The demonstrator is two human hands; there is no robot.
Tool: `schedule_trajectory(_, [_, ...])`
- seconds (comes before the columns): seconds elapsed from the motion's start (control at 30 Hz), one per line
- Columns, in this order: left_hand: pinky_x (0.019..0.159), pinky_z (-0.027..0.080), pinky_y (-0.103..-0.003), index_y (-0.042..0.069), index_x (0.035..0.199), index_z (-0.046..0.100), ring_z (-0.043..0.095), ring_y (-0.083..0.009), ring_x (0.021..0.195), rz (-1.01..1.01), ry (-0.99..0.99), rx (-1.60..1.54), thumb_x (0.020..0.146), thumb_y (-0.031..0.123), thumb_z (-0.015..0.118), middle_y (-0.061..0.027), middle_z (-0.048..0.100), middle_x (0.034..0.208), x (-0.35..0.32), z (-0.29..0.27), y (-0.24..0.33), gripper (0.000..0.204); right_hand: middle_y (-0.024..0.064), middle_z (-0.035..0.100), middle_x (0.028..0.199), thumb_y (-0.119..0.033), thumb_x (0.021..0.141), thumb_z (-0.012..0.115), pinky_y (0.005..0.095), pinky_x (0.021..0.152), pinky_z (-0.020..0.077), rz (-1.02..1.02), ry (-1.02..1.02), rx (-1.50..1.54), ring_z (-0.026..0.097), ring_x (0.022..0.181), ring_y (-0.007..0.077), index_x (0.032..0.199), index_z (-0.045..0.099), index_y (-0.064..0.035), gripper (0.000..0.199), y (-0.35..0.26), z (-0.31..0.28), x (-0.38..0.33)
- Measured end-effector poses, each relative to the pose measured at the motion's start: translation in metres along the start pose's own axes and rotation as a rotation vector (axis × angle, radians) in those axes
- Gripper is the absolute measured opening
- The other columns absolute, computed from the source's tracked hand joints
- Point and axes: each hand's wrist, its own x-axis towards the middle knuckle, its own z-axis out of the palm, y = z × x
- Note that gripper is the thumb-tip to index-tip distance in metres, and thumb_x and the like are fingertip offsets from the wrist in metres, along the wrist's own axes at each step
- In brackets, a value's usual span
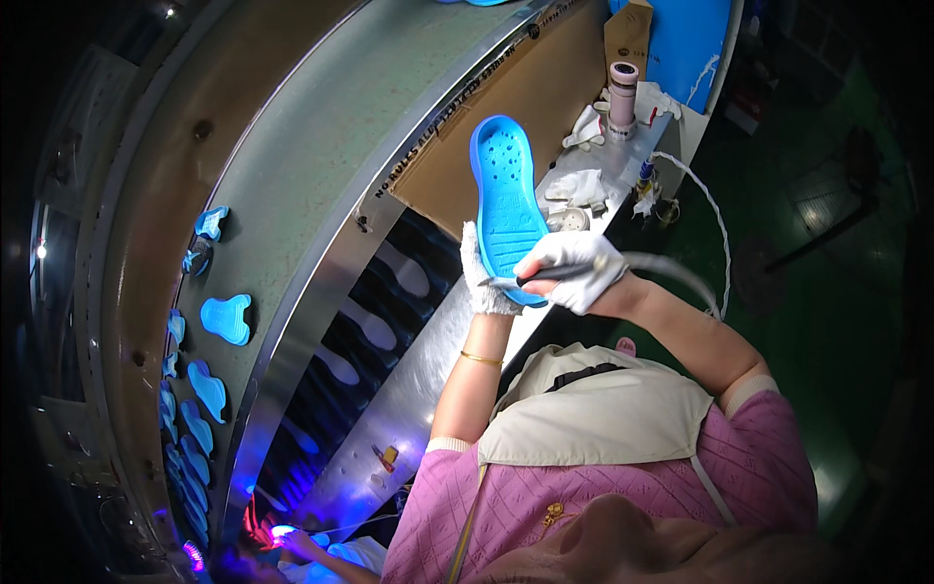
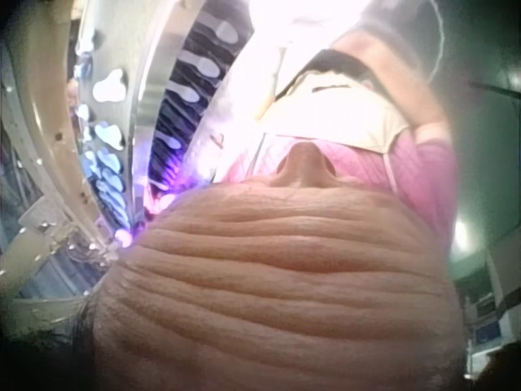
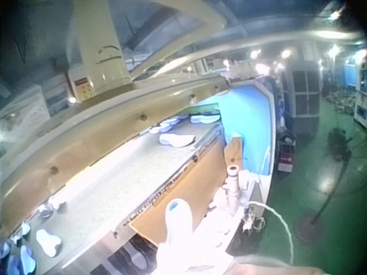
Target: The person puts on gloves, applies glue to shoe soles using a brush applicator tool, and places the soles onto a conveyor belt.
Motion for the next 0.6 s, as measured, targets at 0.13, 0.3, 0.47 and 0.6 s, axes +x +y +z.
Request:
schedule_trajectory(0.13, [0.094,0.047,-0.045,0.000,0.130,0.045,0.059,-0.0322,0.105,-0.011,0.015,0.088,0.092,0.055,0.040,-0.0198,0.057,0.121,-0.011,0.011,-0.001,0.067,0.0044,0.065,0.075,-0.005,0.080,0.070,0.0231,0.064,0.0495,0.321,-0.002,0.131,0.062,0.070,0.0092,0.086,0.066,-0.0020,0.008,0.018,-0.032,0.012])
schedule_trajectory(0.3, [0.091,0.048,-0.055,0.003,0.138,0.038,0.057,-0.0419,0.108,-0.231,-0.090,-0.023,0.089,0.063,0.038,-0.0245,0.053,0.126,-0.027,0.036,-0.006,0.077,0.0030,0.065,0.077,-0.012,0.083,0.068,0.0248,0.064,0.0494,0.236,0.222,-0.020,0.061,0.070,0.0108,0.087,0.065,-0.0047,0.008,0.044,-0.082,0.054])
schedule_trajectory(0.47, [0.091,0.048,-0.055,0.000,0.135,0.040,0.059,-0.0415,0.104,-0.235,-0.063,0.013,0.091,0.060,0.037,-0.0232,0.056,0.123,-0.034,0.028,-0.002,0.075,0.0036,0.065,0.079,-0.003,0.079,0.070,0.0250,0.065,0.0489,-0.150,0.405,-0.178,0.060,0.073,0.0114,0.086,0.066,-0.0036,0.008,0.062,-0.065,0.048])
schedule_trajectory(0.6, [0.085,0.053,-0.046,-0.001,0.128,0.046,0.063,-0.0341,0.095,-0.096,-0.116,0.085,0.093,0.055,0.038,-0.0212,0.060,0.115,-0.025,0.027,0.010,0.067,0.0068,0.066,0.084,0.006,0.072,0.073,0.0262,0.068,0.0503,-0.009,0.180,0.050,0.063,0.076,0.0131,0.089,0.066,-0.0018,0.020,0.045,-0.026,0.005])
